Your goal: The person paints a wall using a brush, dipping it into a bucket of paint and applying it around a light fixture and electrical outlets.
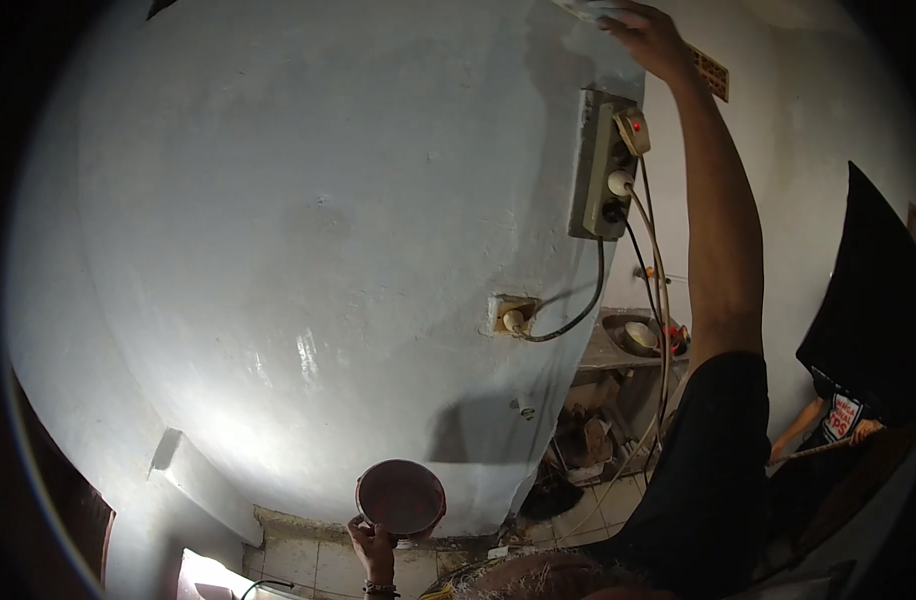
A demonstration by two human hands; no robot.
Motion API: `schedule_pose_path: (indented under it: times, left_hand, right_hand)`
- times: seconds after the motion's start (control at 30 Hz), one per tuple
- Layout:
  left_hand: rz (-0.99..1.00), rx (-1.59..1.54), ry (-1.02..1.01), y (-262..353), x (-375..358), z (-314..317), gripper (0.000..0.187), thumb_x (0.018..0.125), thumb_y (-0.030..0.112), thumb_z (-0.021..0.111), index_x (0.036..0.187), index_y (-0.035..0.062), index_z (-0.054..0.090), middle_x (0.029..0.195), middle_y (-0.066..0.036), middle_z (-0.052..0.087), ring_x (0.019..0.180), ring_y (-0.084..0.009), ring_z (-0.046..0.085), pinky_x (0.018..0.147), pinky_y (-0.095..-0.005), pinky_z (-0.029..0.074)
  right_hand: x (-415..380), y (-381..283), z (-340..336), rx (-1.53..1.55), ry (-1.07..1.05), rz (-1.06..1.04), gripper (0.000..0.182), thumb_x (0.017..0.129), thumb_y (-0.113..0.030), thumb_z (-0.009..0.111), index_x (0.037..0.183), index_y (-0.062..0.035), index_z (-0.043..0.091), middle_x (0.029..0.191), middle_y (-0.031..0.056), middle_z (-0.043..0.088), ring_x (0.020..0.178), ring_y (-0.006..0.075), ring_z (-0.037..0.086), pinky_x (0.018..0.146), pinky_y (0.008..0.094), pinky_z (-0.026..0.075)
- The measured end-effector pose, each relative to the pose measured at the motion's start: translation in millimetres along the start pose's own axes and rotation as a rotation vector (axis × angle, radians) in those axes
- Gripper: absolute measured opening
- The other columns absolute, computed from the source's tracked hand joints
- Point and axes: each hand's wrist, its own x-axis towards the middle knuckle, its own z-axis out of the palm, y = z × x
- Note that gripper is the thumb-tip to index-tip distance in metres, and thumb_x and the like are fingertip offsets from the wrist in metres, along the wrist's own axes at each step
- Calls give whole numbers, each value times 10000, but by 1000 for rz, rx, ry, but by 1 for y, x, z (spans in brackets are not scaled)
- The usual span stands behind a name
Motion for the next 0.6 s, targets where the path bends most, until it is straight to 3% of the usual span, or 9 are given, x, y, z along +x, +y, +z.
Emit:
schedule_pose_path:
  times: [0.07,0.17,0.27,0.47,0.6]
  left_hand:
    - [13,-7,34,3,-1,-7,335,799,-1,585,1092,24,425,736,-54,532,530,-115,547,443,-254,461]
    - [15,-55,33,-11,6,-20,319,797,-2,581,1074,25,425,732,-46,527,524,-109,538,443,-249,453]
    - [94,11,76,-20,10,-25,307,796,-3,572,1065,27,427,718,-45,528,516,-102,526,442,-244,446]
    - [33,4,65,8,3,-24,297,802,-4,563,1060,31,422,705,-46,526,511,-98,522,435,-249,442]
    - [50,-79,71,2,2,-23,299,803,-7,561,1063,34,419,707,-45,526,511,-96,520,431,-245,436]
  right_hand:
    - [3,22,-16,440,-83,307,275,879,-175,664,1130,-63,650,1008,129,691,804,255,658,710,311,531]
    - [-11,37,-27,624,62,264,257,883,-180,631,1112,-63,641,793,-23,577,603,52,464,635,244,465]
    - [-18,59,-28,843,-6,375,239,900,-123,601,1130,-59,617,814,-19,564,613,64,468,716,287,503]
    - [-39,8,-24,898,84,315,222,890,-145,633,1086,-42,617,790,-30,532,600,73,454,706,286,491]
    - [-27,29,-26,579,120,290,286,881,-239,670,1092,-48,644,812,-6,591,614,73,479,689,276,492]
